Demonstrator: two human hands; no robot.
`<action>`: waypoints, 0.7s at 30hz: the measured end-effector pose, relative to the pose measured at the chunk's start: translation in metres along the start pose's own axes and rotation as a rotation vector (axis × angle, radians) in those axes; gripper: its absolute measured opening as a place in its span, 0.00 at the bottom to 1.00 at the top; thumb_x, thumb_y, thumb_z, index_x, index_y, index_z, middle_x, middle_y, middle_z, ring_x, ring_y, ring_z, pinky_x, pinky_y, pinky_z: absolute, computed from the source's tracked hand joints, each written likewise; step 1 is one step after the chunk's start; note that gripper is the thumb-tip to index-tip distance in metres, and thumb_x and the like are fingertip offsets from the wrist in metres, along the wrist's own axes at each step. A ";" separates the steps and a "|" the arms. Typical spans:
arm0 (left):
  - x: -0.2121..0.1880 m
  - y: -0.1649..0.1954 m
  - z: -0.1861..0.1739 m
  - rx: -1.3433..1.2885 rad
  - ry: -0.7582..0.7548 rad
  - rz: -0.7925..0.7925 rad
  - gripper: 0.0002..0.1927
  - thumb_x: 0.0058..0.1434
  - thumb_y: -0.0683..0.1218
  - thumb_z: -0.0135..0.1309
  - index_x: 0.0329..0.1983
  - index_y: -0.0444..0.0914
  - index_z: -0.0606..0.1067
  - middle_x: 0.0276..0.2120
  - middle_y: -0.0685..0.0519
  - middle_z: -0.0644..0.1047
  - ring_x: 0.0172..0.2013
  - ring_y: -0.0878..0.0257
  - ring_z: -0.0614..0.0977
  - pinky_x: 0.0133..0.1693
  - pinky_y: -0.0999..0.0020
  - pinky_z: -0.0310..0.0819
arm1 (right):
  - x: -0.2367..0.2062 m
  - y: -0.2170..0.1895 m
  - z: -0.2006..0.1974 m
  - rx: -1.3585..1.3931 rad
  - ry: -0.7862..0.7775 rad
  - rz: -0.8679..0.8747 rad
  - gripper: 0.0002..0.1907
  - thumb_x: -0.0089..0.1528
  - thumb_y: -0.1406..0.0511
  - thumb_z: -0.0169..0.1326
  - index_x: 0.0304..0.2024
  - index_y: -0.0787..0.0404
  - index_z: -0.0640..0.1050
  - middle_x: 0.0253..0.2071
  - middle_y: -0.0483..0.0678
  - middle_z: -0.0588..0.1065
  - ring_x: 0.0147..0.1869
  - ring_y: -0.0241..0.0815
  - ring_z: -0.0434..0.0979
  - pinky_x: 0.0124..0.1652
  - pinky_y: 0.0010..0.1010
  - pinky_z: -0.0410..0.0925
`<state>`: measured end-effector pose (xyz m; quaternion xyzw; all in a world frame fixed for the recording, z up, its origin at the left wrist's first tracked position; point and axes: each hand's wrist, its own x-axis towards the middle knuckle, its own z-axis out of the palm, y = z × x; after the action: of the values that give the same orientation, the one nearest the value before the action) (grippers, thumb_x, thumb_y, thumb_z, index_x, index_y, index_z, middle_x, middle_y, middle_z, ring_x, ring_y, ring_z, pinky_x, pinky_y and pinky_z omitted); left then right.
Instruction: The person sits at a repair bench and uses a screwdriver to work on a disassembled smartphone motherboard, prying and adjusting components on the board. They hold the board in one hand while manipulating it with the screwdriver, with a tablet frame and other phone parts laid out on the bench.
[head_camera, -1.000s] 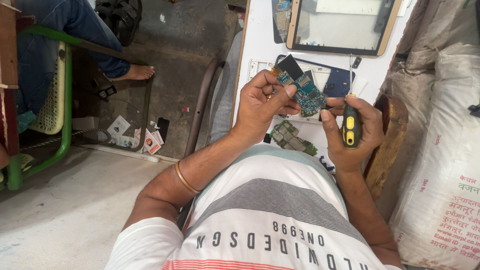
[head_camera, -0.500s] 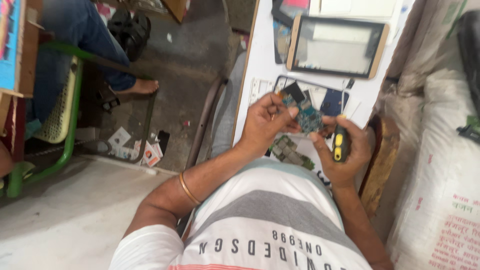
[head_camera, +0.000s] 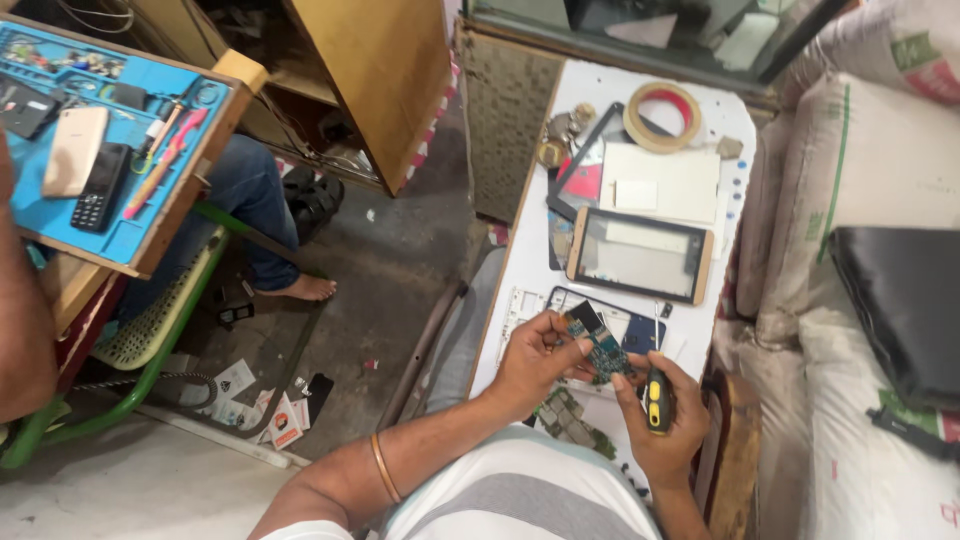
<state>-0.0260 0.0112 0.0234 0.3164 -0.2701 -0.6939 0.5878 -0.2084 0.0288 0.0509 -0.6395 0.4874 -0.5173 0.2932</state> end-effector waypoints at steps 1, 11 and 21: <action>-0.001 0.000 0.000 -0.014 -0.012 0.016 0.08 0.67 0.39 0.58 0.44 0.33 0.70 0.38 0.49 0.79 0.36 0.62 0.84 0.38 0.68 0.86 | 0.000 -0.001 0.002 -0.002 0.010 -0.013 0.26 0.58 0.74 0.65 0.58 0.66 0.72 0.48 0.54 0.80 0.43 0.34 0.80 0.45 0.24 0.74; -0.008 0.005 0.003 -0.002 -0.052 0.017 0.08 0.68 0.39 0.56 0.46 0.33 0.71 0.41 0.47 0.79 0.39 0.62 0.85 0.41 0.67 0.86 | -0.004 -0.006 0.002 -0.058 0.018 -0.104 0.25 0.59 0.74 0.64 0.58 0.65 0.73 0.46 0.52 0.79 0.45 0.36 0.80 0.47 0.25 0.74; -0.012 0.010 0.005 0.022 -0.080 -0.012 0.11 0.66 0.40 0.58 0.48 0.32 0.72 0.40 0.47 0.80 0.38 0.63 0.84 0.40 0.69 0.85 | -0.004 0.004 0.000 0.002 0.018 -0.041 0.23 0.58 0.74 0.65 0.55 0.66 0.74 0.43 0.51 0.79 0.45 0.35 0.81 0.45 0.25 0.75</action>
<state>-0.0223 0.0212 0.0359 0.2965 -0.2989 -0.7065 0.5689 -0.2091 0.0310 0.0462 -0.6442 0.4762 -0.5297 0.2788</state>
